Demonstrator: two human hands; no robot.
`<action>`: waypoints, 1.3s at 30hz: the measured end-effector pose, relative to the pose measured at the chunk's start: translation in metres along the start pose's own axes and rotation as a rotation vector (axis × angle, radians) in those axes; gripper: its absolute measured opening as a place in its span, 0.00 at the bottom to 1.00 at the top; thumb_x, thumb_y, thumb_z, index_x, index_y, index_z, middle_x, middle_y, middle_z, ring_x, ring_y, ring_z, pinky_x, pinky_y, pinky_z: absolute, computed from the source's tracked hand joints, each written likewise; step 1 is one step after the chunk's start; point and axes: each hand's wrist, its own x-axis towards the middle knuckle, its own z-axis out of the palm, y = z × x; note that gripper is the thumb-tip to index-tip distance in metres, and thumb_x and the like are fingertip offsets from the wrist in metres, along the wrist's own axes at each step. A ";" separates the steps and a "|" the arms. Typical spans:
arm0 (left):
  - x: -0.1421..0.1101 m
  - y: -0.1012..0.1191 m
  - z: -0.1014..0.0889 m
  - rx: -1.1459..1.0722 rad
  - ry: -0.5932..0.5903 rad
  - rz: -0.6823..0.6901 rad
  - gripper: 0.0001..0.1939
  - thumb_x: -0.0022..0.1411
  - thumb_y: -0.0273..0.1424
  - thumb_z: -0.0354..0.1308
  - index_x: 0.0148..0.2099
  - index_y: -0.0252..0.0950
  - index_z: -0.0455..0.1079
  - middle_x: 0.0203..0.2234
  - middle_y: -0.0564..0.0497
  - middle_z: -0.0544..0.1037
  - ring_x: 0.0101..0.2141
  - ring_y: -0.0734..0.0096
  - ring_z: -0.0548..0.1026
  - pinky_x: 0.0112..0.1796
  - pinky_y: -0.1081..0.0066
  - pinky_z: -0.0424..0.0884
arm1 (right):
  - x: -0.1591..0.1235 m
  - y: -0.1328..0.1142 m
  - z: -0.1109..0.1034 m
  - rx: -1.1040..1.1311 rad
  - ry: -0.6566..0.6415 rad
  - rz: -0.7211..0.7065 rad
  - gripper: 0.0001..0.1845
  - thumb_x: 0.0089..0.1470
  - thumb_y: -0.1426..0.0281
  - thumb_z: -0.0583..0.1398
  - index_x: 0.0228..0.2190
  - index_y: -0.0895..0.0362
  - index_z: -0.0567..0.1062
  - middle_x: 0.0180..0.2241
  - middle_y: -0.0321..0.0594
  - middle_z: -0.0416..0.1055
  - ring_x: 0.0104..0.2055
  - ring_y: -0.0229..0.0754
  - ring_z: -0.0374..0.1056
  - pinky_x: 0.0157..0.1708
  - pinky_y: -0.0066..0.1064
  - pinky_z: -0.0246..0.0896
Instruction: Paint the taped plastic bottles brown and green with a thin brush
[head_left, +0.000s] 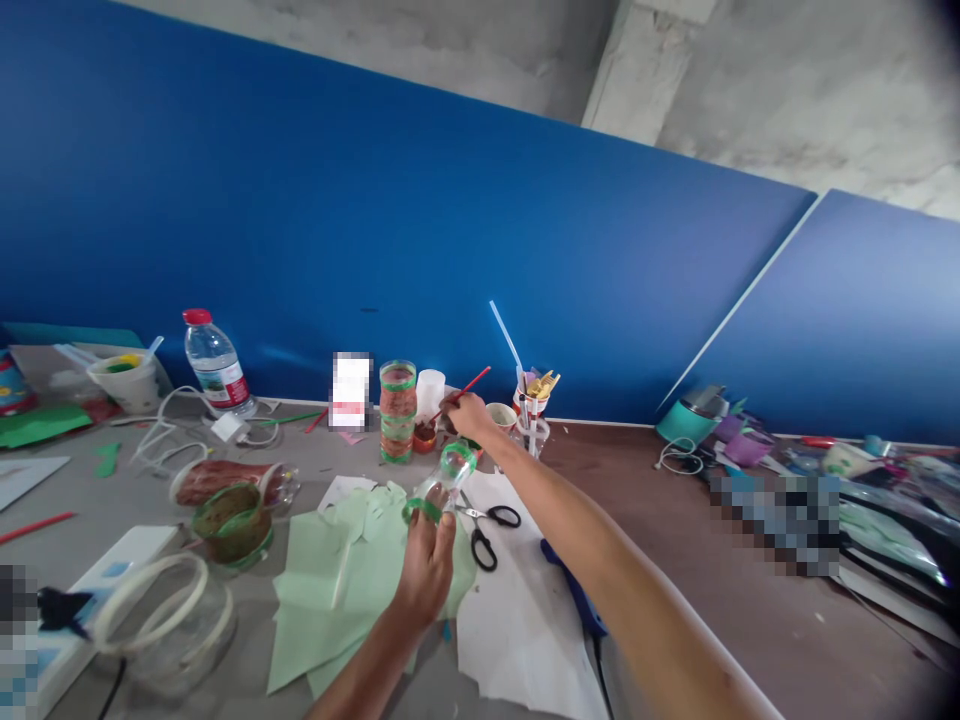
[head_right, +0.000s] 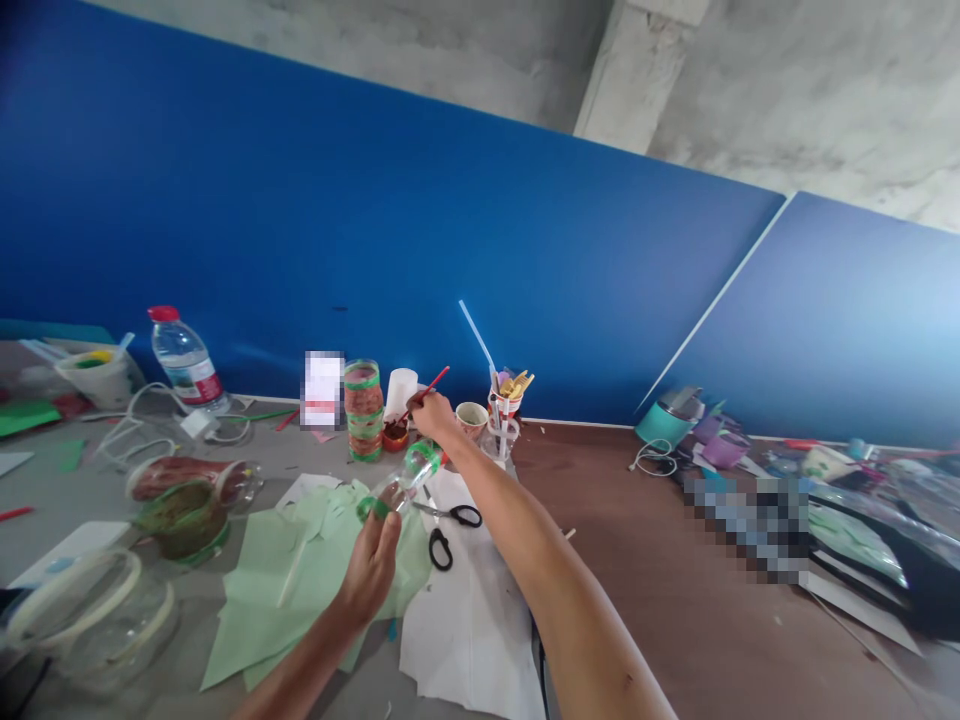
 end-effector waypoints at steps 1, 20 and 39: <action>0.000 0.000 0.000 -0.001 0.007 -0.003 0.26 0.65 0.48 0.50 0.55 0.37 0.70 0.57 0.39 0.71 0.61 0.48 0.62 0.61 0.50 0.51 | 0.002 0.002 -0.003 0.042 0.019 0.010 0.10 0.53 0.74 0.58 0.28 0.57 0.81 0.31 0.44 0.80 0.39 0.48 0.75 0.42 0.31 0.63; 0.008 -0.019 -0.008 -0.371 0.156 -0.267 0.28 0.58 0.53 0.57 0.50 0.38 0.74 0.56 0.41 0.73 0.65 0.49 0.56 0.65 0.55 0.46 | -0.107 0.033 -0.081 1.187 0.124 0.124 0.08 0.41 0.66 0.65 0.25 0.57 0.75 0.20 0.37 0.71 0.20 0.34 0.61 0.22 0.28 0.55; 0.009 0.017 -0.005 -0.565 -0.097 -0.238 0.37 0.57 0.62 0.50 0.50 0.35 0.75 0.48 0.41 0.79 0.58 0.49 0.68 0.62 0.50 0.54 | -0.188 0.051 -0.056 1.349 0.087 0.154 0.07 0.42 0.66 0.67 0.25 0.56 0.77 0.21 0.36 0.68 0.22 0.35 0.58 0.24 0.30 0.51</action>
